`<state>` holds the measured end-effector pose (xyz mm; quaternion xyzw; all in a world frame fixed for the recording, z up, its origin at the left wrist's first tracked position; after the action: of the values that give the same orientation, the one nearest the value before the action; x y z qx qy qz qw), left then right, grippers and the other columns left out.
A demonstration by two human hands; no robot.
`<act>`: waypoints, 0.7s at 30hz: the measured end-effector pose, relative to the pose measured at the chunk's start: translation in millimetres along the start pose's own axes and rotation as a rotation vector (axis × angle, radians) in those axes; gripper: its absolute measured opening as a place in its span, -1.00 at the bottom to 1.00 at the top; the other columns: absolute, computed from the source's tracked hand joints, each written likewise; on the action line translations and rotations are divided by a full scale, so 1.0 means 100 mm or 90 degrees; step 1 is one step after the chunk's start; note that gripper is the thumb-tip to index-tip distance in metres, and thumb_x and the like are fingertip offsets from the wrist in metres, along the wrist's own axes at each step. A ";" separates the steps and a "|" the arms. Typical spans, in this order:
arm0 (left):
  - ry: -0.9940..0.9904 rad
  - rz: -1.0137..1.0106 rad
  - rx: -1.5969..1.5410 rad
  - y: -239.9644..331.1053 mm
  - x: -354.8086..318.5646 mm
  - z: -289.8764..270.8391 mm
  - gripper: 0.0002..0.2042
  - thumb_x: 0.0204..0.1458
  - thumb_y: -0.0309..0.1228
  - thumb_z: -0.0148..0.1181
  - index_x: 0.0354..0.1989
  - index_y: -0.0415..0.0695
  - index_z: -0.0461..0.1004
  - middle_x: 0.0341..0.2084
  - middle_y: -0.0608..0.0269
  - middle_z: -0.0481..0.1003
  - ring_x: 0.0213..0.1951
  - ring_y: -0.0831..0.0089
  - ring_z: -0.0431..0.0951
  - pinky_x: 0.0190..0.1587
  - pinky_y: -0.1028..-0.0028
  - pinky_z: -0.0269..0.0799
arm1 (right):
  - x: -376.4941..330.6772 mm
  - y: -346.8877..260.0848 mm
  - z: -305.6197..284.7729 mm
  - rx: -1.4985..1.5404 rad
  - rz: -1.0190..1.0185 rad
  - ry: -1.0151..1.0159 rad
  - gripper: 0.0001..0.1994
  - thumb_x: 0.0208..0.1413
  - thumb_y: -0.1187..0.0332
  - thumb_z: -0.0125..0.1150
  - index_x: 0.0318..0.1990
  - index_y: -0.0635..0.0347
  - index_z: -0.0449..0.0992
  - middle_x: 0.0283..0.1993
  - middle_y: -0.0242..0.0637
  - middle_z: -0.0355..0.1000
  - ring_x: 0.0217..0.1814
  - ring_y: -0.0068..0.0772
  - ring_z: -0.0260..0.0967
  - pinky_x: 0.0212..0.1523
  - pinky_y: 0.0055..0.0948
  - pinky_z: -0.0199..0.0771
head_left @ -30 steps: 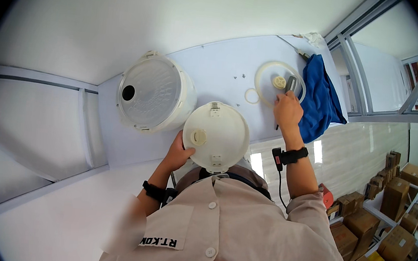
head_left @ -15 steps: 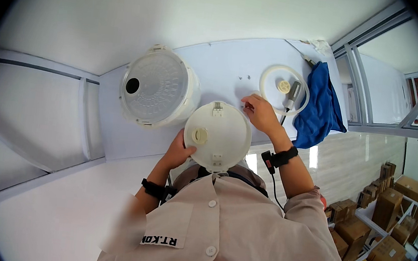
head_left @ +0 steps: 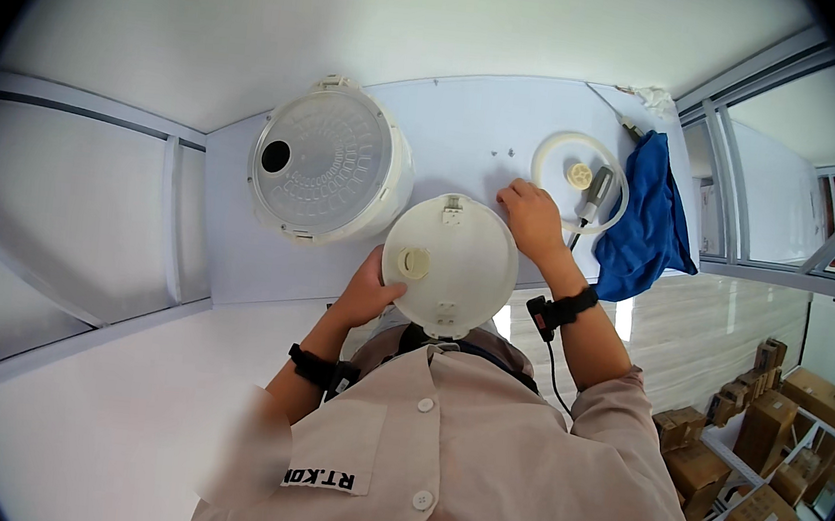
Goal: The person uses a screwdriver to fasten screws into a white plastic appliance component on a workbench. They reposition the component and continue tightening screws at different locations.
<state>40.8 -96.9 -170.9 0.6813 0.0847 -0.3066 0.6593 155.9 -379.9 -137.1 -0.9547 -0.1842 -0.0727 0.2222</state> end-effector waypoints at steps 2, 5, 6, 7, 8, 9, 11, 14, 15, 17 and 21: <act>-0.003 0.015 -0.006 0.06 0.08 0.06 -0.29 0.06 -0.62 0.21 0.47 -0.29 0.20 0.27 0.06 0.45 0.32 0.28 0.47 0.39 0.25 0.39 | -0.02 0.09 -0.15 0.033 0.049 0.049 -0.89 0.23 0.46 0.23 -0.17 0.12 0.66 -0.13 -0.22 0.54 -0.07 -0.03 0.56 -0.06 -0.09 0.56; 0.010 0.052 -0.038 0.17 0.23 0.21 -0.30 0.07 -0.64 0.21 0.46 -0.29 0.20 0.26 0.06 0.45 0.31 0.29 0.49 0.37 0.25 0.42 | -0.13 0.18 -0.52 0.130 0.133 0.156 -0.89 0.27 0.51 0.26 -0.13 0.21 0.67 -0.13 -0.14 0.56 -0.11 0.06 0.57 -0.10 -0.09 0.58; 0.023 0.071 -0.045 0.18 0.30 0.26 -0.31 0.07 -0.65 0.21 0.46 -0.29 0.21 0.26 0.06 0.45 0.29 0.29 0.50 0.35 0.26 0.44 | -0.17 0.18 -0.63 0.163 0.135 0.177 -0.89 0.27 0.52 0.27 -0.12 0.23 0.68 -0.13 -0.12 0.56 -0.11 0.08 0.57 -0.11 -0.10 0.59; 0.035 0.089 -0.052 0.20 0.36 0.30 -0.32 0.08 -0.65 0.21 0.45 -0.29 0.21 0.25 0.06 0.46 0.28 0.29 0.51 0.34 0.27 0.46 | -0.22 0.18 -0.71 0.197 0.138 0.198 -0.89 0.28 0.53 0.29 -0.11 0.25 0.69 -0.13 -0.10 0.57 -0.12 0.10 0.57 -0.12 -0.12 0.59; 0.040 0.101 -0.058 0.21 0.44 0.34 -0.33 0.09 -0.67 0.19 0.45 -0.27 0.22 0.23 0.08 0.47 0.24 0.31 0.54 0.27 0.27 0.52 | -0.29 0.18 -0.74 0.212 0.151 0.185 -0.89 0.24 0.56 0.35 -0.11 0.26 0.70 -0.15 -0.09 0.58 -0.15 0.08 0.57 -0.14 -0.18 0.58; 0.049 0.114 -0.067 0.21 0.52 0.37 -0.34 0.10 -0.70 0.18 0.44 -0.24 0.23 0.21 0.11 0.49 0.19 0.32 0.57 0.20 0.28 0.58 | -0.35 0.10 -0.78 0.228 0.139 0.182 -0.89 0.24 0.57 0.35 -0.11 0.26 0.70 -0.15 -0.09 0.58 -0.15 0.07 0.57 -0.15 -0.19 0.58; 0.058 0.121 -0.086 0.21 0.68 0.40 -0.36 0.11 -0.71 0.18 0.43 -0.22 0.25 0.18 0.14 0.51 0.15 0.32 0.60 0.14 0.28 0.64 | -0.44 -0.10 -0.83 0.259 0.116 0.177 -0.90 0.24 0.59 0.35 -0.12 0.27 0.69 -0.16 -0.09 0.57 -0.17 0.06 0.57 -0.16 -0.20 0.58; 0.068 0.094 -0.106 0.26 0.82 0.41 -0.38 0.11 -0.67 0.22 0.40 -0.26 0.26 0.16 0.11 0.52 0.15 0.30 0.60 0.16 0.29 0.60 | -0.58 -0.21 -0.72 0.312 0.129 0.174 -0.89 0.23 0.60 0.35 -0.13 0.28 0.68 -0.18 -0.08 0.57 -0.20 0.05 0.56 -0.18 -0.22 0.57; 0.072 0.080 -0.105 0.35 0.82 0.42 -0.37 0.10 -0.64 0.23 0.39 -0.29 0.25 0.16 0.08 0.52 0.15 0.28 0.60 0.17 0.30 0.57 | -0.62 -0.21 -0.69 0.326 0.149 0.165 -0.89 0.23 0.60 0.35 -0.12 0.28 0.68 -0.18 -0.09 0.57 -0.20 0.05 0.56 -0.18 -0.22 0.57; 0.091 0.105 -0.041 0.44 0.85 0.39 -0.34 0.09 -0.59 0.26 0.41 -0.32 0.22 0.18 0.00 0.51 0.17 0.21 0.59 0.21 0.29 0.53 | -0.66 -0.19 -0.61 0.355 0.185 0.146 -0.89 0.24 0.60 0.34 -0.12 0.27 0.68 -0.18 -0.10 0.57 -0.21 0.05 0.56 -0.17 -0.23 0.58; 0.148 0.219 0.217 0.63 0.75 0.34 -0.27 0.11 -0.48 0.33 0.47 -0.34 0.18 0.29 -0.25 0.44 0.30 0.01 0.53 0.29 0.19 0.48 | -0.71 -0.26 -0.52 0.339 0.115 0.137 -0.90 0.23 0.59 0.35 -0.14 0.26 0.67 -0.16 -0.13 0.58 -0.20 0.03 0.57 -0.18 -0.21 0.58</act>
<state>123.0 -158.6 -155.5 0.8174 -0.0102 -0.1194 0.5635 77.2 -404.3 -96.1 -0.8624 -0.0863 -0.1024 0.4883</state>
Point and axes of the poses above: each hand's wrist, its own x-axis towards the middle knuckle, its own z-axis out of the palm, y = z × x, the point moved 8 cm from there along x, towards the middle knuckle
